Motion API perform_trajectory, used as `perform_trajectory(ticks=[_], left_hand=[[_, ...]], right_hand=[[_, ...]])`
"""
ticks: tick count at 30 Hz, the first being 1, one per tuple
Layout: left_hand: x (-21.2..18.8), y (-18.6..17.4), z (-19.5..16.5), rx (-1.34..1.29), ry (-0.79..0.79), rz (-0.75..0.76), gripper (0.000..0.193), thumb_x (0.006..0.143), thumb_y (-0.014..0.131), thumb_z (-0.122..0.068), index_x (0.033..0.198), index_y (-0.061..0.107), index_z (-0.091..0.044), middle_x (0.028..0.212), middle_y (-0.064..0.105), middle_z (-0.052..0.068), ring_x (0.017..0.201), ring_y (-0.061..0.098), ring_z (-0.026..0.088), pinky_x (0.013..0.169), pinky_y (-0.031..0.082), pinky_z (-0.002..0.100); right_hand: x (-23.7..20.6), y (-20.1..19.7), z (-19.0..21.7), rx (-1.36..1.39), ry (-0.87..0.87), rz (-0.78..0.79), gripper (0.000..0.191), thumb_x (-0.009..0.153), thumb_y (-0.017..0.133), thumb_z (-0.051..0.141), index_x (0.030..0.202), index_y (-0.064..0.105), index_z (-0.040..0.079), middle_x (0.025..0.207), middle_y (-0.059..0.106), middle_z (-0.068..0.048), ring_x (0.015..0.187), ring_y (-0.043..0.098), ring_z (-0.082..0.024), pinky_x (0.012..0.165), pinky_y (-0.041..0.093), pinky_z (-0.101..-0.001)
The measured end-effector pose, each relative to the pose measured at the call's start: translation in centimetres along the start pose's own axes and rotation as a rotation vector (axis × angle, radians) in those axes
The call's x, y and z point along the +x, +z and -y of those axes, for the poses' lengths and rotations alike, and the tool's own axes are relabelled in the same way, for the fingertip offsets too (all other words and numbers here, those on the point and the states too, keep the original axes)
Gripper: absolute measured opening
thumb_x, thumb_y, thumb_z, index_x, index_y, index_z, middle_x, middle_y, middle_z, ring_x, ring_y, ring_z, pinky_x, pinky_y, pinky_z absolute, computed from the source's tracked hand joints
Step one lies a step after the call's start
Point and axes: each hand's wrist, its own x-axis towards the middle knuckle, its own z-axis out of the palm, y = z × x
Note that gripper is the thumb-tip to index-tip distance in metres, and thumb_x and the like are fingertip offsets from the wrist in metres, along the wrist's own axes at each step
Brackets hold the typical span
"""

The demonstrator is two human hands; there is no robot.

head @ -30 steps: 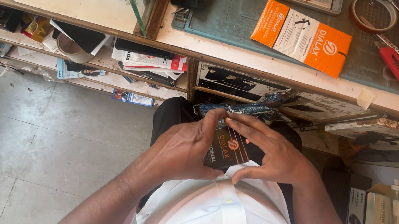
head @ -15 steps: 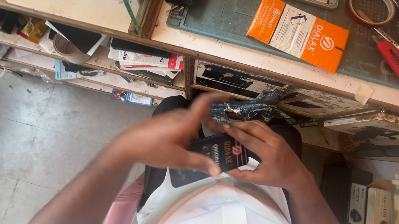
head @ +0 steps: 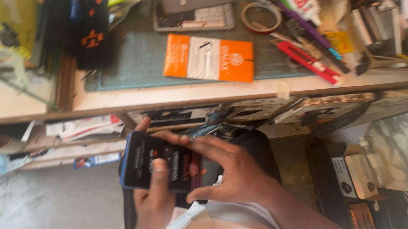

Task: The person uses a screwdriver to remove screws from a disassembled mobile phone, then reassembles the phone casing. They secure the casing with rubber bands and handle a battery package.

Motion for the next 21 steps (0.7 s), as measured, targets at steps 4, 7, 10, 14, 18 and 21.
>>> perform_trajectory(ticks=[4,7,10,14,18,21], left_hand=[[0.0,-2.2,0.4,0.020,-0.050,0.056,0.065,0.106,0.057,-0.030,0.156,0.032,0.004,0.118,0.057,0.015,0.087,0.059,0.018,0.070,0.058,0.030],[-0.4,-3.3,1.0,0.140,-0.134,0.004,0.067,0.100,0.056,-0.036,0.151,0.039,0.003,0.111,0.058,0.014,0.098,0.062,0.019,0.062,0.060,0.032],[-0.7,-4.2,1.4,0.215,-0.052,0.079,0.067,0.102,0.060,-0.038,0.150,0.045,0.005,0.111,0.062,0.015,0.102,0.062,0.022,0.086,0.055,0.031],[-1.0,-4.7,2.0,0.311,-0.156,0.071,0.069,0.095,0.059,-0.041,0.148,0.046,0.002,0.106,0.064,0.014,0.099,0.064,0.022,0.084,0.054,0.035],[-1.1,-5.0,2.2,0.329,-0.216,0.049,0.068,0.094,0.059,-0.040,0.146,0.048,0.000,0.104,0.064,0.014,0.097,0.064,0.022,0.085,0.053,0.037],[-1.1,-5.1,2.3,0.342,-0.198,0.079,0.065,0.096,0.058,-0.039,0.147,0.048,-0.001,0.105,0.065,0.014,0.098,0.063,0.022,0.088,0.051,0.037]], right_hand=[[0.2,-6.7,-1.1,-0.292,0.362,-0.230,0.049,0.075,0.090,0.035,0.120,0.074,0.020,0.125,0.073,-0.002,0.123,0.066,-0.020,0.105,0.052,-0.0381],[2.1,-15.6,-4.0,-0.714,0.056,-0.551,0.013,0.099,0.083,0.014,0.110,0.077,0.015,0.121,0.075,-0.003,0.115,0.071,-0.025,0.102,0.054,-0.0406],[3.7,-23.5,-6.8,-1.125,-0.013,-0.516,0.006,0.104,0.077,0.014,0.107,0.078,0.010,0.112,0.071,-0.010,0.114,0.065,-0.032,0.097,0.051,-0.0438],[6.3,-28.4,-9.6,-1.234,0.164,-0.039,0.015,0.088,0.071,0.013,0.097,0.081,0.020,0.110,0.073,-0.001,0.114,0.064,-0.025,0.109,0.046,-0.0488],[7.6,-28.0,-10.7,-1.492,0.296,0.280,0.023,0.075,0.079,0.020,0.094,0.084,0.033,0.099,0.074,0.007,0.118,0.061,-0.017,0.125,0.020,-0.0574],[7.4,-27.4,-11.0,-1.560,0.342,0.329,0.014,0.080,0.078,0.026,0.090,0.084,0.033,0.099,0.074,0.009,0.118,0.060,-0.016,0.131,0.011,-0.0592]])
